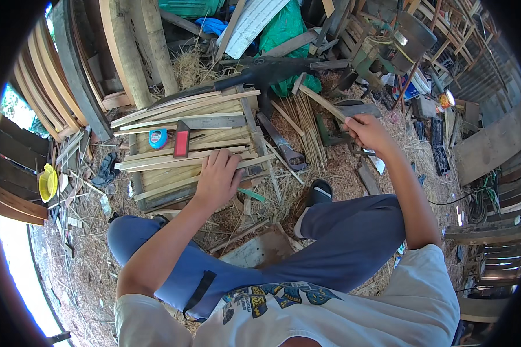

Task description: The person shaves a thin strip of wood using a blade while holding the wood over a stack of other strips on a crate. The person then uses pliers to grip and manipulate the wood strip.

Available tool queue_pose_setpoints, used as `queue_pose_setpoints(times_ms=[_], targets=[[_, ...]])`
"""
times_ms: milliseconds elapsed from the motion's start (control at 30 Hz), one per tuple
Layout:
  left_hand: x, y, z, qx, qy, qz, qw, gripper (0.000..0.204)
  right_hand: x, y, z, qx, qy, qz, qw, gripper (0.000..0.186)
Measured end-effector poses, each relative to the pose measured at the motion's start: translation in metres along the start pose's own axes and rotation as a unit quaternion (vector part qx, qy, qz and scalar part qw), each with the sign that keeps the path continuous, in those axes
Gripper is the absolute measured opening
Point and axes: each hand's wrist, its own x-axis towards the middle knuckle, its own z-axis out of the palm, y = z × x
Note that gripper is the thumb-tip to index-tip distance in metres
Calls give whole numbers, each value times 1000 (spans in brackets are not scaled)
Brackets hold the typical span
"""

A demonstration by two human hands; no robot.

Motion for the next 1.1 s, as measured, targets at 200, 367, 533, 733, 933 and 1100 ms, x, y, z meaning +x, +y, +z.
queue_pose_setpoints(times_ms=[200,367,533,733,933,1100], targets=[[15,-1,5,-21,-17,19,999,30,-20,-14,12,57,1,-27,998,34],[25,3,9,-35,-2,18,999,29,-67,-25,49,154,-29,-56,986,34],[28,1,14,-43,-29,36,998,27,-116,-6,105,251,-28,5,967,32],[34,0,10,-40,-50,17,998,27,-144,32,145,330,-36,82,940,31],[60,6,35,-77,45,-44,995,34,-144,56,150,257,-36,40,965,34],[77,5,65,8,66,-95,993,42,-130,84,119,120,-38,-39,991,27]])
